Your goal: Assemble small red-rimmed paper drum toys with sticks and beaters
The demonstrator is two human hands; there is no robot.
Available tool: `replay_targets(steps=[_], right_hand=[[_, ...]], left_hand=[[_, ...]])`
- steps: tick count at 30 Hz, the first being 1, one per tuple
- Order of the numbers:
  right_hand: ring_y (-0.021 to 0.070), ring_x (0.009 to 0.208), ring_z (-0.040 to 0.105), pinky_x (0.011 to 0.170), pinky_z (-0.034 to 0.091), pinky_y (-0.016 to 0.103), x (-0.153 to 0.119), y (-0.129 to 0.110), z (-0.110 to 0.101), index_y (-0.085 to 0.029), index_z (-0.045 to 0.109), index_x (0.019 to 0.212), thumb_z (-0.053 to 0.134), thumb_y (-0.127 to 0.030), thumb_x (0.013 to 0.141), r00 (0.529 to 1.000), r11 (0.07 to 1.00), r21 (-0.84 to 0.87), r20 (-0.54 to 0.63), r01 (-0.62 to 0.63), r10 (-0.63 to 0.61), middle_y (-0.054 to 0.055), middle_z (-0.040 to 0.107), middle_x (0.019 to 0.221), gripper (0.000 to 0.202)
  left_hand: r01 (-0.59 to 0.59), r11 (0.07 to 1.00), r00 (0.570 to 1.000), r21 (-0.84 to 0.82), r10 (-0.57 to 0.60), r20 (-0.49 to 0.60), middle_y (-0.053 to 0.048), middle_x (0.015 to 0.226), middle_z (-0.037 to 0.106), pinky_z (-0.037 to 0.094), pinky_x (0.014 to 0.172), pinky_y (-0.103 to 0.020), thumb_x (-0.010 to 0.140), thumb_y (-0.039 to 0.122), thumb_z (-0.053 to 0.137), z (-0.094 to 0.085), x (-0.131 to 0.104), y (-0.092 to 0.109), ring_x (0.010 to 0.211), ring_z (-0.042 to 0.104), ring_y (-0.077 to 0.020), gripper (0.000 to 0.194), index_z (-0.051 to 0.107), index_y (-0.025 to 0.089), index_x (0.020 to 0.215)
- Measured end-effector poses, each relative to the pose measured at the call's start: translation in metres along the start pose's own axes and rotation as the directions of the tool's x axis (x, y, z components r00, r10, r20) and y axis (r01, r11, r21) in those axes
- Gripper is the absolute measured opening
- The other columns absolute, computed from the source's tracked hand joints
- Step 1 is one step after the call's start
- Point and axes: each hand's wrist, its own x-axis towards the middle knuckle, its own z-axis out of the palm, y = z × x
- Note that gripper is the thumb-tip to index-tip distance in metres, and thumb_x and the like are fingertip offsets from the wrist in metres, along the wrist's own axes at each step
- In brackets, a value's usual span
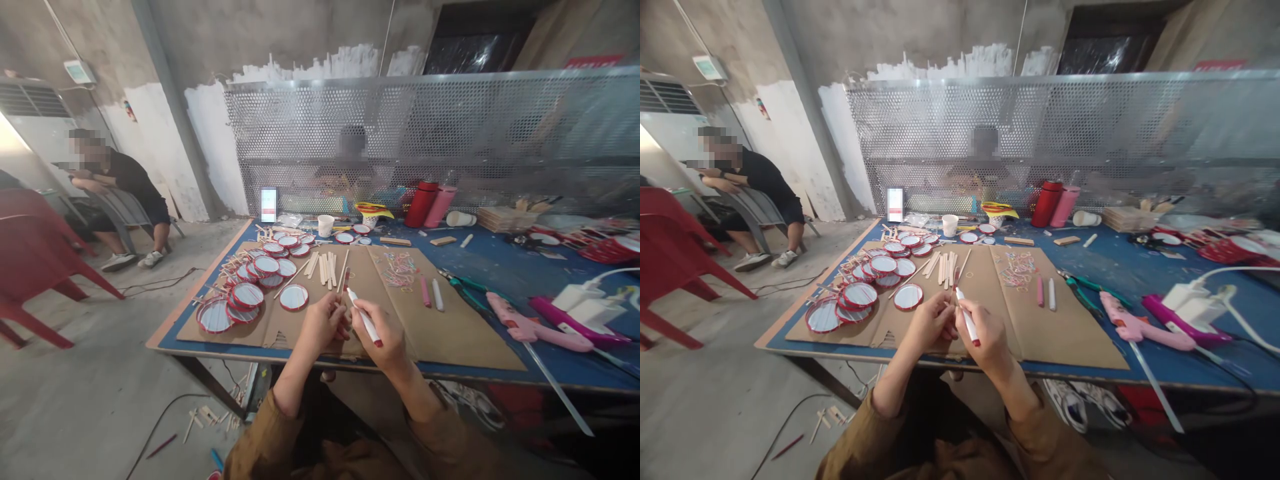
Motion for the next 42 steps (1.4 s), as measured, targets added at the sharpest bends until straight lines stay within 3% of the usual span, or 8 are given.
replay_targets(steps=[28, 42], right_hand=[[0.0176, 0.070, 0.068, 0.064, 0.054, 0.027, -0.0002, 0.0002, -0.0013, -0.019, 0.056, 0.100, 0.054, -0.017, 0.086, 1.000, 1.000, 0.007, -0.018, 0.013, -0.013, 0.006, 0.070, 0.080, 0.014], [0.0174, 0.073, 0.067, 0.066, 0.054, 0.028, -0.0016, 0.0024, -0.0007, -0.019, 0.056, 0.102, 0.050, -0.017, 0.087, 0.998, 0.998, 0.059, 0.056, 0.015, -0.018, 0.006, 0.069, 0.081, 0.016]], left_hand=[[-0.011, 1.000, 1.000, 0.012, 0.011, 0.014, 0.006, 0.053, 0.056, 0.043, 0.039, -0.017, 0.081, 0.028, 0.047, -0.0001, 0.0002, -0.0026, 0.041, 0.057, -0.0100, 0.013, 0.052, 0.019, 0.089], [-0.030, 1.000, 0.999, 0.005, 0.030, 0.019, 0.005, 0.056, 0.056, 0.044, 0.038, -0.016, 0.082, 0.032, 0.047, -0.0007, 0.0004, -0.0025, 0.040, 0.056, -0.0091, 0.016, 0.052, 0.019, 0.088]])
